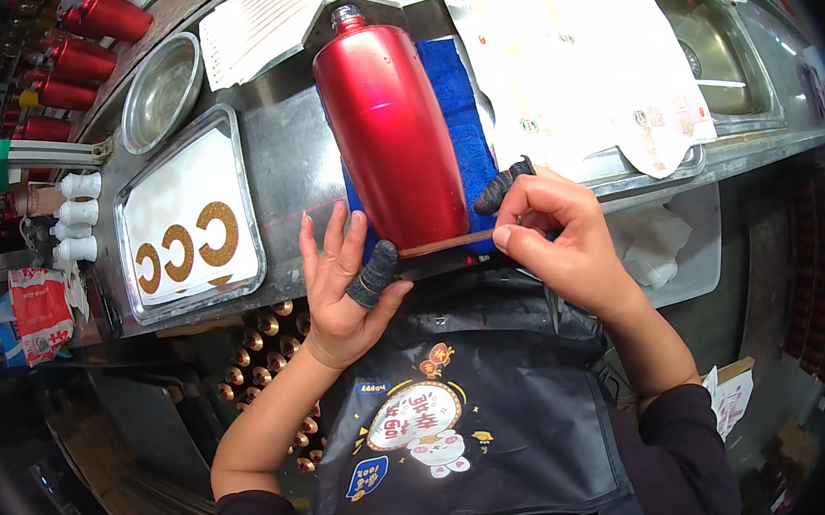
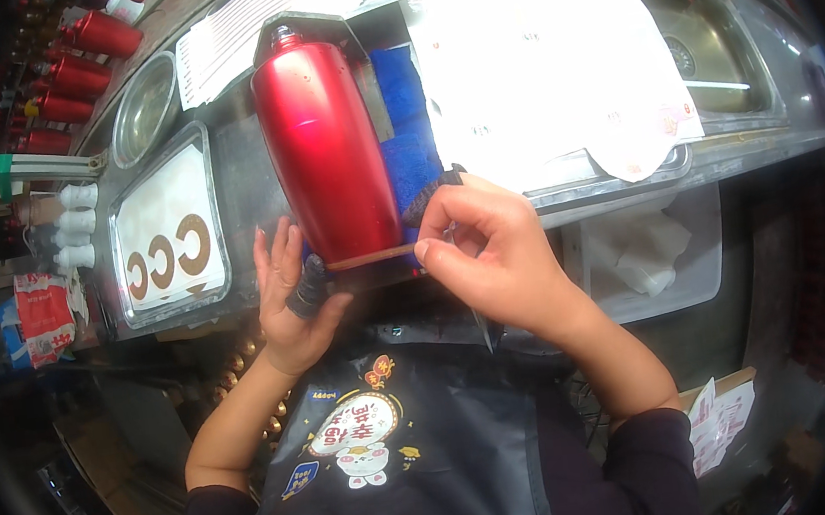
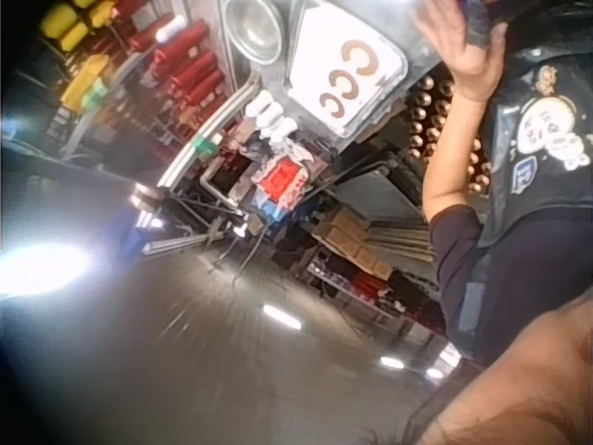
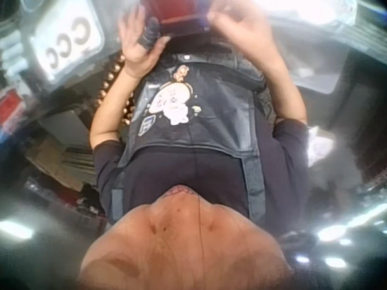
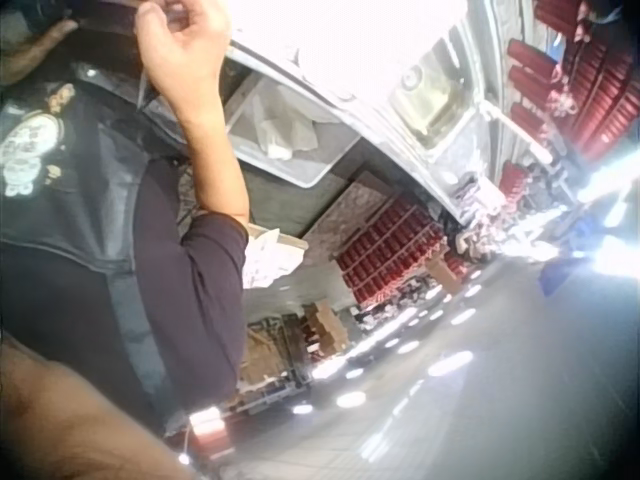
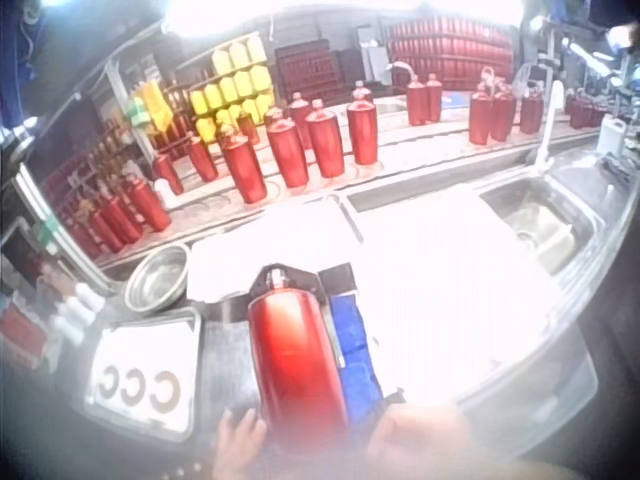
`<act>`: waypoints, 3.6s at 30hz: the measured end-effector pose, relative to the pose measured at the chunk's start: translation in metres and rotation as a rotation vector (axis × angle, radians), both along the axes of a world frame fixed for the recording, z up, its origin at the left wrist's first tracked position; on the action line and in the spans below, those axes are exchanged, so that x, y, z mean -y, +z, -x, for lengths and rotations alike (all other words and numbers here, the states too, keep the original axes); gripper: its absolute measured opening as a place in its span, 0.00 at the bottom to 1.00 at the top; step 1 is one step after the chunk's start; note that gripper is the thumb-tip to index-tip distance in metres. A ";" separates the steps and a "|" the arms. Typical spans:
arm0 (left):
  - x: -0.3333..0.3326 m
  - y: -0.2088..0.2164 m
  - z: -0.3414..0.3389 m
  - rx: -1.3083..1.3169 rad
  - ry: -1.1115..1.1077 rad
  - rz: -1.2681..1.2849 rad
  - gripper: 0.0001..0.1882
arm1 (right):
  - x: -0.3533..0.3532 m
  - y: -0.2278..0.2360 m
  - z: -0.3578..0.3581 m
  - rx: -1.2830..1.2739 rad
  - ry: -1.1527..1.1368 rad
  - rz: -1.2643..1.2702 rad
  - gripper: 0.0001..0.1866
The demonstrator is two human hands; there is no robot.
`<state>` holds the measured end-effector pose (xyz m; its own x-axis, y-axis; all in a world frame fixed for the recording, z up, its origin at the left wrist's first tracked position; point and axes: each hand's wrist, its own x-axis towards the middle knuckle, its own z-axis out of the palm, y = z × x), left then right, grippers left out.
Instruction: The person applies gold crescent-shaped stickers to the necks of red bottles and then affixes rectangular labels to the bottle bodies. They handle each bottle one at a time, smoothing the stickers and labels by hand before placing the finished bottles on a nearby rack.
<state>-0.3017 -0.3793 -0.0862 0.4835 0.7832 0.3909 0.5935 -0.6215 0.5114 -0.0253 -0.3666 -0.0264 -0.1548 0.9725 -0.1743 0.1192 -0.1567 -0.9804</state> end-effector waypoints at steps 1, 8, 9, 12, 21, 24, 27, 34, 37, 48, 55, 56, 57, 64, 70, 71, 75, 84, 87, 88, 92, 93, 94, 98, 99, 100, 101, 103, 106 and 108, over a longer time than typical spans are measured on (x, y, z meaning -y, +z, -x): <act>-0.001 0.001 -0.001 -0.015 -0.002 -0.004 0.23 | -0.001 -0.004 0.000 -0.002 0.000 -0.008 0.05; -0.006 0.017 -0.011 -0.121 0.016 -0.106 0.23 | -0.003 -0.025 0.002 -0.067 -0.008 0.008 0.04; -0.007 0.020 -0.012 -0.132 0.008 -0.142 0.24 | -0.004 -0.026 0.003 -0.078 -0.009 0.019 0.04; -0.013 0.028 -0.017 -0.171 -0.007 -0.233 0.26 | -0.005 -0.027 0.004 -0.057 0.001 0.030 0.04; -0.028 0.040 -0.055 -0.203 -0.028 -0.336 0.08 | -0.003 -0.028 0.008 -0.029 0.005 -0.002 0.02; -0.031 0.034 -0.044 -0.017 0.012 -0.277 0.24 | -0.002 -0.023 0.005 0.007 0.047 0.015 0.03; -0.026 0.021 -0.032 0.101 0.042 -0.130 0.26 | 0.001 -0.015 0.004 0.071 0.102 -0.005 0.03; 0.007 0.008 -0.009 0.066 0.058 -0.046 0.20 | 0.004 0.003 0.002 0.026 0.024 -0.037 0.04; 0.008 0.007 -0.008 -0.021 0.072 -0.061 0.20 | 0.002 -0.002 0.000 0.010 0.006 -0.011 0.04; -0.016 0.040 -0.040 -0.211 0.033 -0.332 0.15 | -0.004 -0.026 0.003 -0.013 -0.004 0.026 0.04; -0.026 0.025 -0.049 0.014 0.124 -0.210 0.28 | -0.002 -0.020 0.011 0.021 0.040 -0.027 0.05; -0.025 0.021 -0.046 0.098 0.134 -0.143 0.32 | -0.001 -0.018 0.011 0.006 0.048 -0.002 0.05; -0.021 0.017 -0.042 0.180 0.155 -0.073 0.36 | 0.000 -0.014 0.010 0.001 0.043 0.000 0.05; 0.013 0.000 -0.012 0.109 0.100 0.053 0.33 | 0.002 -0.001 0.008 0.030 0.032 -0.045 0.05; 0.010 0.004 -0.011 0.006 0.090 0.001 0.25 | -0.001 -0.011 0.007 0.008 -0.007 -0.030 0.05; 0.007 0.007 -0.012 0.001 0.079 -0.028 0.24 | -0.001 -0.013 0.007 0.008 -0.006 -0.028 0.05; -0.002 0.020 -0.018 -0.068 0.005 -0.139 0.25 | -0.003 -0.018 0.006 0.010 0.005 -0.025 0.04; -0.016 0.031 -0.051 -0.127 0.096 -0.276 0.16 | -0.003 -0.021 0.011 0.037 0.051 -0.025 0.04; -0.020 0.023 -0.051 0.090 0.161 -0.196 0.28 | -0.003 -0.020 0.013 -0.003 0.016 -0.018 0.05; -0.020 0.020 -0.047 0.130 0.163 -0.140 0.29 | -0.003 -0.019 0.013 -0.026 0.032 -0.006 0.05; -0.005 0.014 -0.028 0.170 0.150 0.003 0.30 | 0.000 -0.014 0.010 0.026 0.060 -0.031 0.03; 0.000 0.014 -0.023 0.151 0.144 0.028 0.29 | -0.001 -0.014 0.009 0.037 0.062 -0.036 0.03; 0.005 0.014 -0.020 0.138 0.144 0.033 0.27 | -0.001 -0.014 0.009 0.048 0.059 -0.038 0.03; 0.009 0.011 -0.014 0.015 0.108 0.003 0.22 | -0.002 -0.016 0.008 -0.009 0.046 -0.043 0.04; 0.008 0.011 -0.014 -0.004 0.098 -0.034 0.21 | -0.002 -0.017 0.008 -0.019 0.041 -0.042 0.04; 0.006 0.011 -0.015 -0.021 0.090 -0.072 0.21 | -0.002 -0.018 0.008 -0.027 0.038 -0.041 0.04; 0.004 0.013 -0.016 -0.038 0.082 -0.110 0.20 | -0.002 -0.019 0.008 -0.034 0.034 -0.033 0.04; 0.000 0.017 -0.018 -0.087 0.066 -0.163 0.20 | -0.003 -0.021 0.008 -0.044 0.030 -0.017 0.04; -0.007 0.028 -0.023 -0.146 0.043 -0.244 0.18 | -0.003 -0.022 0.009 -0.061 0.028 -0.011 0.04; -0.011 0.035 -0.029 -0.178 0.031 -0.285 0.17 | -0.004 -0.022 0.010 -0.036 0.034 -0.002 0.04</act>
<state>-0.2727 -0.3686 -0.0516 0.5414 0.6702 0.5077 0.6787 -0.7048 0.2065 -0.0348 -0.3626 -0.0488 -0.1941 0.9668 -0.1660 0.0896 -0.1511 -0.9845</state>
